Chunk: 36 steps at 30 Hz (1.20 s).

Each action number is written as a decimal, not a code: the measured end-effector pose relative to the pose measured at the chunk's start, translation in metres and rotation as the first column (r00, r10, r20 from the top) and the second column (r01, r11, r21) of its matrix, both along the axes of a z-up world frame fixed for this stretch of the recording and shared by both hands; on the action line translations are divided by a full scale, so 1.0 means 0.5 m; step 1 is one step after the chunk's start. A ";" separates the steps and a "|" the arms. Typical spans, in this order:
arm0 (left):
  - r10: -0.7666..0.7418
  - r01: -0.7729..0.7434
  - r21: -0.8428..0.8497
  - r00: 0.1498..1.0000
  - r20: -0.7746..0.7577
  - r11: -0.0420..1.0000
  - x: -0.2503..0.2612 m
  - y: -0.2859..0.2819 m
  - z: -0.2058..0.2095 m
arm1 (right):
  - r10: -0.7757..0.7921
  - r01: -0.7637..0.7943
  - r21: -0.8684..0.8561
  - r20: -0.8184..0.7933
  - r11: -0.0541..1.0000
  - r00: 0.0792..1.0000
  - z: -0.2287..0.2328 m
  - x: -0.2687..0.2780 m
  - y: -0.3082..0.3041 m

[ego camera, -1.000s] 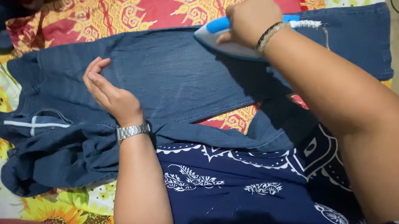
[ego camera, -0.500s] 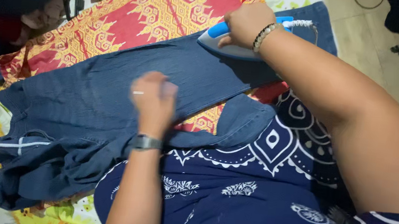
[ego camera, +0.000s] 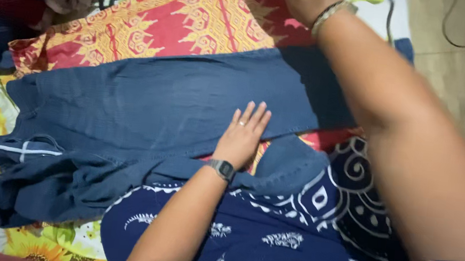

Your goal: The person irons a pair of blue jeans on a bed. They smooth the fabric with their hands, then use a blue and white iron to press the legs and waist area, moving the iron back and forth across the surface.

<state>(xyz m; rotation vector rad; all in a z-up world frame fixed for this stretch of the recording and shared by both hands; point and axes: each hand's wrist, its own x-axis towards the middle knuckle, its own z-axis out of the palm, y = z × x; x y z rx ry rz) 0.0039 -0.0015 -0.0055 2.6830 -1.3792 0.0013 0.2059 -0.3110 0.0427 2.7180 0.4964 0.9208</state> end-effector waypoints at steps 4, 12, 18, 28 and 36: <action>0.018 -0.018 0.003 1.000 -0.019 1.000 0.001 0.003 -0.001 | 0.019 -0.004 -0.106 0.132 0.994 0.991 -0.013 0.008 0.112; 0.033 -0.036 -0.040 0.997 -0.069 0.999 0.005 0.002 0.000 | 0.207 -0.200 0.398 0.024 0.895 0.978 -0.062 -0.039 0.194; 0.018 -0.021 -0.053 0.998 -0.059 0.998 0.009 0.001 -0.009 | 0.226 0.009 0.597 -0.318 0.802 0.921 -0.046 -0.276 0.129; 0.103 -0.106 0.062 0.993 0.052 0.992 0.001 0.021 -0.006 | -0.368 0.525 0.288 -0.455 0.801 0.811 -0.130 -0.489 -0.173; 0.325 -0.324 0.149 0.945 0.021 0.934 -0.002 0.064 -0.012 | -0.430 0.796 0.563 -0.676 0.223 0.599 -0.133 -0.496 -0.232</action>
